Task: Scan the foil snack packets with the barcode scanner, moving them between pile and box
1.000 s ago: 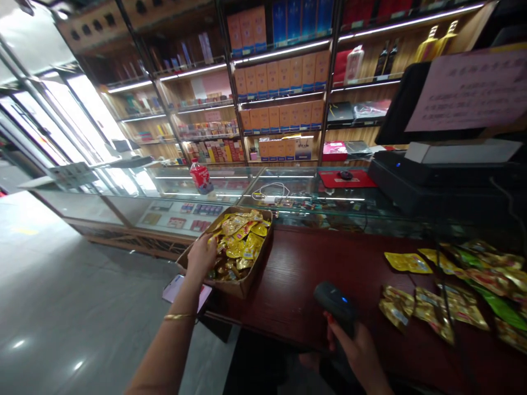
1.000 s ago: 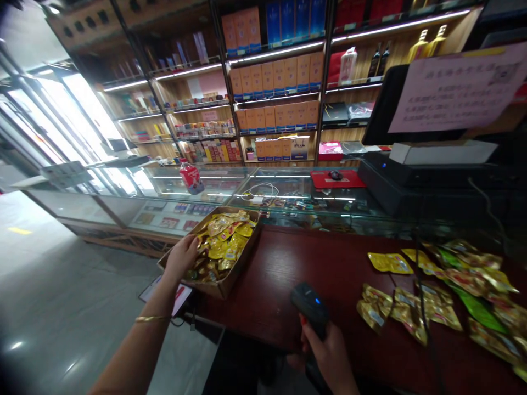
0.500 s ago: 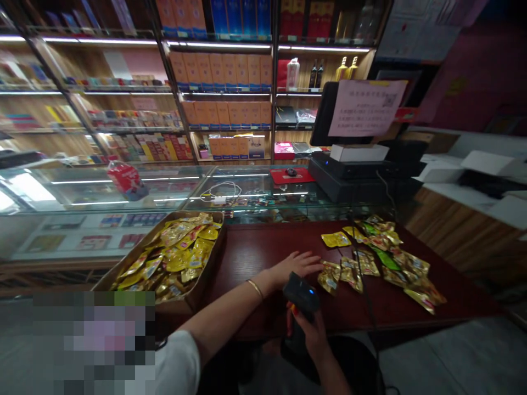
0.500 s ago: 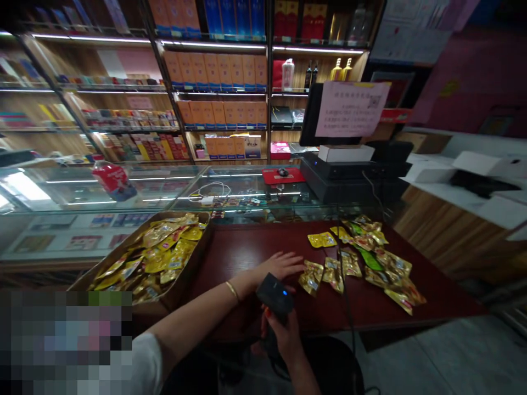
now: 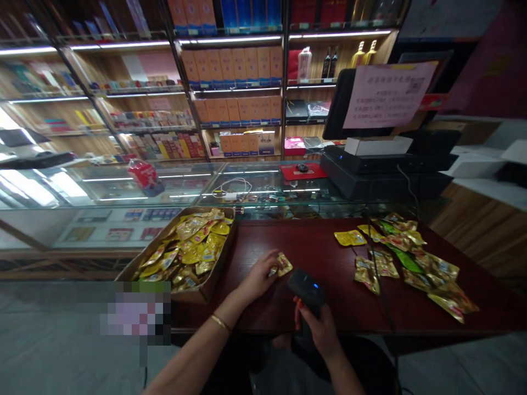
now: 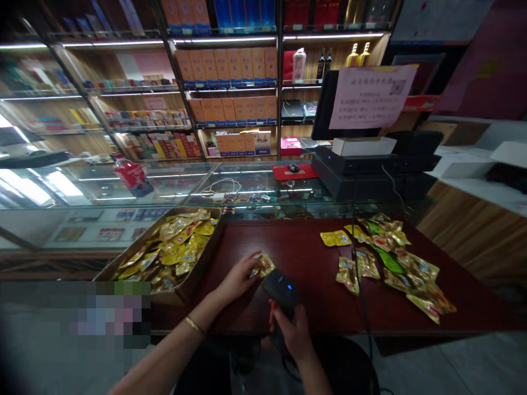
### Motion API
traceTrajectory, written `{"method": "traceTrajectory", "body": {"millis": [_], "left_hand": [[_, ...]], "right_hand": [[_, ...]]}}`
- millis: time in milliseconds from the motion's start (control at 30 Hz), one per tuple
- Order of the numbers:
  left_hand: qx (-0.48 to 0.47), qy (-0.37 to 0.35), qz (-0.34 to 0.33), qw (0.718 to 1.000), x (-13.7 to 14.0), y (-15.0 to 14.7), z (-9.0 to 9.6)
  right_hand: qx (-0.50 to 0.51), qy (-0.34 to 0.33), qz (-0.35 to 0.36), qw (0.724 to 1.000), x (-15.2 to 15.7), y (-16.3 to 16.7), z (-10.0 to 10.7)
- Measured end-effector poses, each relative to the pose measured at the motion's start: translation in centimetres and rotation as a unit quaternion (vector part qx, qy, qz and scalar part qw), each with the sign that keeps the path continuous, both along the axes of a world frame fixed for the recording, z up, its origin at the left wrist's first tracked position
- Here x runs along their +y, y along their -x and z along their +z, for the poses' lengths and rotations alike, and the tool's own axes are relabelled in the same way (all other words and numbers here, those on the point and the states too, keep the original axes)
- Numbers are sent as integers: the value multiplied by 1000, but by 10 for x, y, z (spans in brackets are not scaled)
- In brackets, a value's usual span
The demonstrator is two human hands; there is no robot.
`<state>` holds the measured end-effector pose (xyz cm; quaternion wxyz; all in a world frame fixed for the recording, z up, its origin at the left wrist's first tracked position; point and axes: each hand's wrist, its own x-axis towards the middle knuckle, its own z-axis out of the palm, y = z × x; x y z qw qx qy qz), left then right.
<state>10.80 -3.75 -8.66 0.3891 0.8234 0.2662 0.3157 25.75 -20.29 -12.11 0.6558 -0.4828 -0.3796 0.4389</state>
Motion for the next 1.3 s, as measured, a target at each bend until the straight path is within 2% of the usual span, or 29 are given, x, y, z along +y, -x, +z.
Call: {"method": "traceTrajectory", "body": {"millis": [67, 167, 300, 433, 600, 733, 833, 1000, 1100, 1300], "left_hand": [[-48, 65, 114, 990, -6, 24, -5], [-80, 136, 182, 971, -14, 39, -14], [-101, 102, 197, 970, -20, 40, -20], [-139, 77, 196, 968, -19, 43, -17], [-191, 166, 179, 951, -11, 54, -12], [-248, 275, 151, 916, -6, 59, -16], [-276, 309, 153, 897, -6, 58, -19], [-302, 304, 143, 892, -9, 57, -18], [-320, 273, 128, 898, -11, 58, -16], [-236, 101, 92, 962, -12, 63, -13]], "right_hand": [[-23, 15, 11, 1000, 1, 1, 3], [-69, 38, 22, 997, 3, 3, 6], [-135, 65, 22, 989, 2, 7, 7], [-177, 75, 25, 981, 0, 7, 6], [-208, 77, 43, 974, 0, 5, 3], [-223, 81, 56, 970, 0, 4, 4], [-231, 80, 61, 968, 1, 4, 7], [-239, 81, 67, 965, 1, 4, 8], [-246, 87, 63, 963, 2, 5, 6], [-268, 95, 44, 958, 4, 6, 5]]}}
